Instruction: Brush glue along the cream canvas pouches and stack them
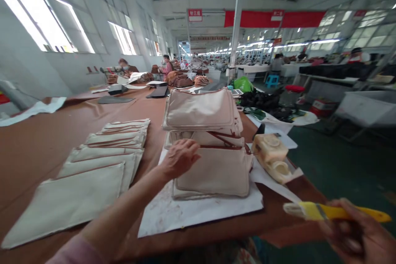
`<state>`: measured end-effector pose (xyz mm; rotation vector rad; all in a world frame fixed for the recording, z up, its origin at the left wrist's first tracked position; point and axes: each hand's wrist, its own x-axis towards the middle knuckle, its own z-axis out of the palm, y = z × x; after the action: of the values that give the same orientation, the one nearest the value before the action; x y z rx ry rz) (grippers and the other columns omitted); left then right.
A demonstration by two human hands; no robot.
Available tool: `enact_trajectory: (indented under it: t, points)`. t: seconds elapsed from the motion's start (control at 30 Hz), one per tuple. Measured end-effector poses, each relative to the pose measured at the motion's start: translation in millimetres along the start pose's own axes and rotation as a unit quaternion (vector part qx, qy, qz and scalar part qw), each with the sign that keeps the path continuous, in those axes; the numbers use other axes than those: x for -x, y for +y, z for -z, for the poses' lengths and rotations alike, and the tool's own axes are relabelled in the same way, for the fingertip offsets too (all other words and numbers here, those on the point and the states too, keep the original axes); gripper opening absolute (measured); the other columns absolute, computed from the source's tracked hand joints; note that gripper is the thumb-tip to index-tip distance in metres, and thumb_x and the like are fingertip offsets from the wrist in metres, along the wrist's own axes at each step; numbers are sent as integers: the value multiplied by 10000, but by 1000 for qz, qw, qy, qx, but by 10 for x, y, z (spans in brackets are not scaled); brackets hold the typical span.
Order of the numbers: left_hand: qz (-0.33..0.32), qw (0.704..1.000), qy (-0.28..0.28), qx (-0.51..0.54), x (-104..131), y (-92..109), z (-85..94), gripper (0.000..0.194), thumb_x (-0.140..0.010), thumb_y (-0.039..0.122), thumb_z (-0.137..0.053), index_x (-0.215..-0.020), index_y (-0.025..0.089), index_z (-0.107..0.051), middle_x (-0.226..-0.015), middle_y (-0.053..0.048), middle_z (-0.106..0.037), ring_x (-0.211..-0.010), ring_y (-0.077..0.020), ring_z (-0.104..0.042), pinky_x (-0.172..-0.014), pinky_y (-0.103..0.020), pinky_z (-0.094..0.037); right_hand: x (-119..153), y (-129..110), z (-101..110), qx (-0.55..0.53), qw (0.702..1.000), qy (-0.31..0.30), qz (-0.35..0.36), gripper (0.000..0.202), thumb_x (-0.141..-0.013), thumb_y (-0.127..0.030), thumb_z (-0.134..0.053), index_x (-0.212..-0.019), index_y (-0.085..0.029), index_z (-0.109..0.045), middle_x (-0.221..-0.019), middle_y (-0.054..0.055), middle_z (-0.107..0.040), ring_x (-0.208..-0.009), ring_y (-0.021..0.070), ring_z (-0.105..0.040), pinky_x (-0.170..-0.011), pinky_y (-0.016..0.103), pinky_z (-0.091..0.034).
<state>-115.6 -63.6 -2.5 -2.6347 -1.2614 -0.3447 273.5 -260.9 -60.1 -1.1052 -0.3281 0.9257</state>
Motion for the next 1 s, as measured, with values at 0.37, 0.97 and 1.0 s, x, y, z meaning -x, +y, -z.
enact_trajectory:
  t: [0.37,0.97,1.0]
  points:
    - [56,996,-51,38,-1105,1114,-616,165,-927,326,-596,-1035,216,-653,-1097,-86,-618,-1063,-260,-560,-870,-381,-437,-499,-241,-126,-9,992,56,114,392,-650,-370,-911,-829,-126,-661,-673,7,-524,-520,78,-414,-394,121,-348]
    - [96,989,-56,95,-968,1435,-522,203,-955,367,-524,-1031,222,-645,-1048,-84,-650,-1005,-236,-589,-811,-325,-466,-205,-118,-292,-44,992,30,115,373,-696,-379,-903,-857,-150,-656,-658,-7,-538,-498,73,-415,-386,117,-319]
    - [102,987,-56,110,-926,1431,-502,218,-947,365,-537,-1096,234,-627,-1030,-71,-663,-973,-228,-605,-785,-312,-464,-198,-137,-296,-42,991,23,122,362,-710,-381,-895,-857,-152,-656,-650,-8,-535,-495,74,-413,-385,119,-313]
